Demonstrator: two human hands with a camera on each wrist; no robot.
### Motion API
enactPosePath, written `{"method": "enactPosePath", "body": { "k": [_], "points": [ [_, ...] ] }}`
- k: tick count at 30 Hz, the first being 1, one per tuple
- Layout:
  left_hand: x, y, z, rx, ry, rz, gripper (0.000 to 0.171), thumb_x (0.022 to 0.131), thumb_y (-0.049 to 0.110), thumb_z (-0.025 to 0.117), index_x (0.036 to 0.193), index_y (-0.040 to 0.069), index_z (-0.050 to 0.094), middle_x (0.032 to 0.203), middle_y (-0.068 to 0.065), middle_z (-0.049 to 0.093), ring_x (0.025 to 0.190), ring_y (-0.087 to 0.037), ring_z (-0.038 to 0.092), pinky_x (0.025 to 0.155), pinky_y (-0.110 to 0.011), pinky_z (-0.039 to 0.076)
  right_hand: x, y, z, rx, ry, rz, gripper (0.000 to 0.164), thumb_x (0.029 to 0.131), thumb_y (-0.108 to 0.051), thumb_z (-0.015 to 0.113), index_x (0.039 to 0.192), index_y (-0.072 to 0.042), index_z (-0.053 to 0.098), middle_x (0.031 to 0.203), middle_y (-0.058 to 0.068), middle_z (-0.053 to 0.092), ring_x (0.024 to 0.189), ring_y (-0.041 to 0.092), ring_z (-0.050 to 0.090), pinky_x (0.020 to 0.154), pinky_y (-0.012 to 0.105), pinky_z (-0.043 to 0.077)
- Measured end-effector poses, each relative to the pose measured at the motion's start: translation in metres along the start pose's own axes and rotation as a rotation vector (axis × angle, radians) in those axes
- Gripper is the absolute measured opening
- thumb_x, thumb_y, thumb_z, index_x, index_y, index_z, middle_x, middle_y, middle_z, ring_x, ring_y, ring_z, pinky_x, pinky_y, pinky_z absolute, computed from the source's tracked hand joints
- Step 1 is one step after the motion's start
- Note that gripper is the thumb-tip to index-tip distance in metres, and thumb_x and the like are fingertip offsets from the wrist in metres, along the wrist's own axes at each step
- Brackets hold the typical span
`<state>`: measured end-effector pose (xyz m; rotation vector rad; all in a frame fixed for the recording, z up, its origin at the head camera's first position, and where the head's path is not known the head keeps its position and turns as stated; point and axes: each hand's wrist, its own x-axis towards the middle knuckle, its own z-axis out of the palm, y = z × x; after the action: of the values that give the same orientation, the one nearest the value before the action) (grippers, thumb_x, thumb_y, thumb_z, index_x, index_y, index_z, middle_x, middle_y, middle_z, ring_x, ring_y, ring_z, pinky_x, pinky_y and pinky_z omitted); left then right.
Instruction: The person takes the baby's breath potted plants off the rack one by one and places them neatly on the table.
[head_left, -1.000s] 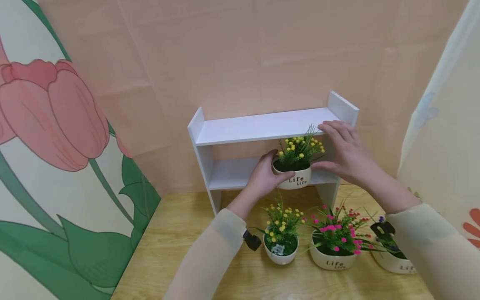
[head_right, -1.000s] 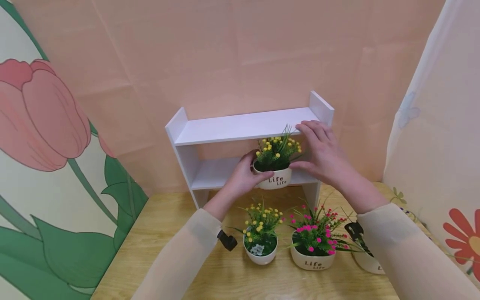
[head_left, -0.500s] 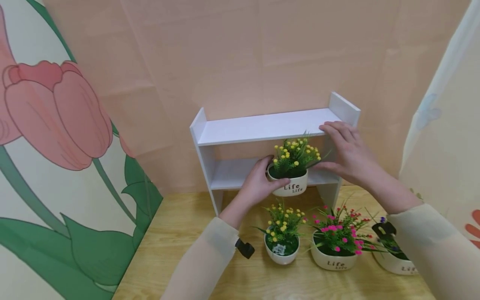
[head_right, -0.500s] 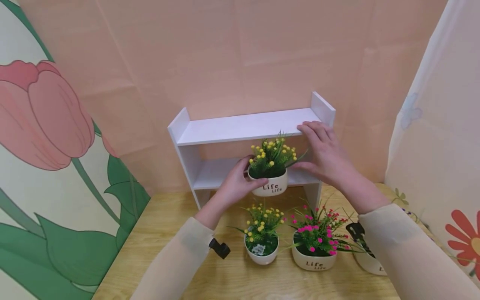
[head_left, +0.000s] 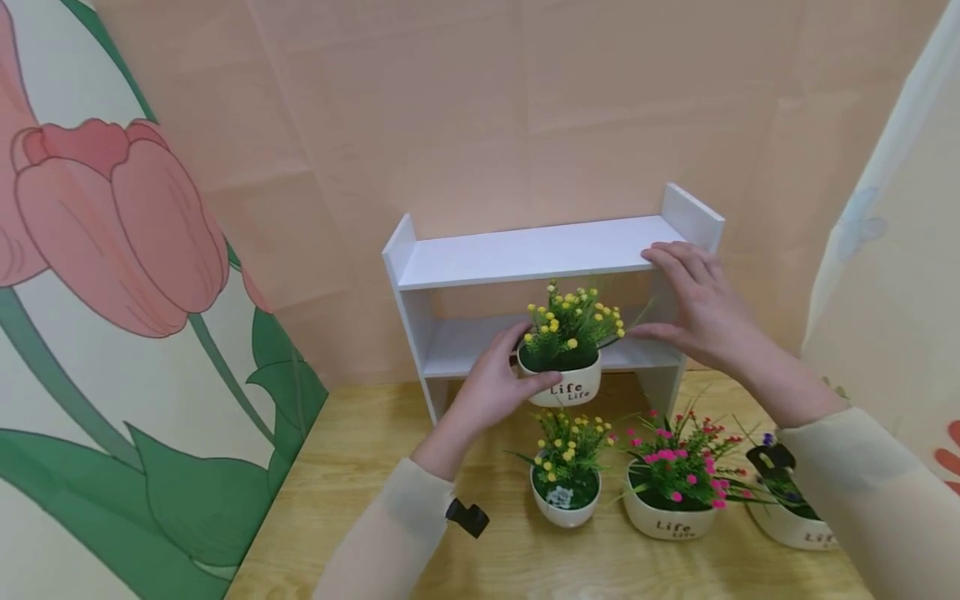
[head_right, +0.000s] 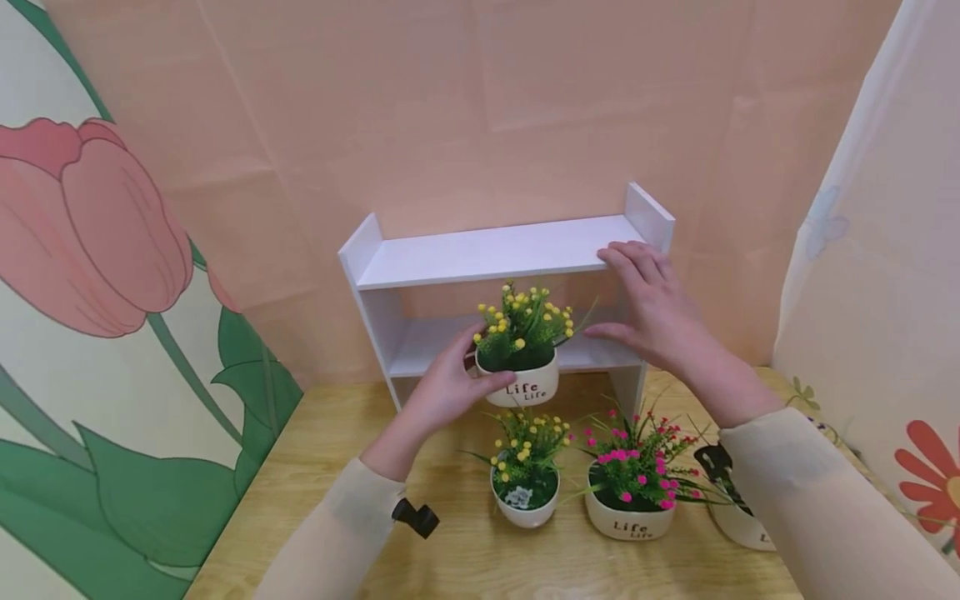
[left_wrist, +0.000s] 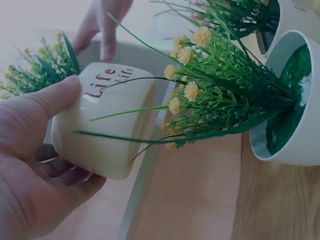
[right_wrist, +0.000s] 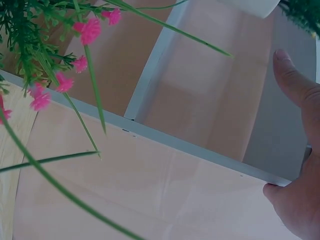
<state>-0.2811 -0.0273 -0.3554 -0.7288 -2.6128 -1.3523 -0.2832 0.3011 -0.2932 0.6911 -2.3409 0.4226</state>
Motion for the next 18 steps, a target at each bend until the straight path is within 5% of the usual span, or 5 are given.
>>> {"method": "enactPosePath", "body": {
  "k": [7, 18],
  "points": [
    [-0.019, -0.005, -0.017, -0.052, 0.030, 0.005, 0.094, 0.094, 0.045, 0.091, 0.169, 0.017, 0.042, 0.165, -0.006, 0.050, 0.147, -0.028, 0.054, 0.119, -0.047, 0.050, 0.001, 0.002, 0.000, 0.003, 0.004, 0.003, 0.118, 0.067, -0.023, 0.108, 0.162, 0.000, 0.042, 0.163, 0.029, 0.040, 0.150, 0.053, 0.031, 0.126, 0.069, 0.027],
    [-0.047, -0.013, -0.045, -0.007, 0.131, 0.047, 0.093, 0.091, 0.044, 0.093, 0.167, 0.016, 0.047, 0.153, -0.006, 0.058, 0.136, -0.027, 0.059, 0.112, -0.048, 0.054, 0.000, 0.005, -0.004, 0.007, -0.006, 0.029, 0.116, 0.069, -0.024, 0.107, 0.163, -0.002, 0.042, 0.165, 0.028, 0.039, 0.152, 0.053, 0.029, 0.128, 0.067, 0.024]
  ]
}}
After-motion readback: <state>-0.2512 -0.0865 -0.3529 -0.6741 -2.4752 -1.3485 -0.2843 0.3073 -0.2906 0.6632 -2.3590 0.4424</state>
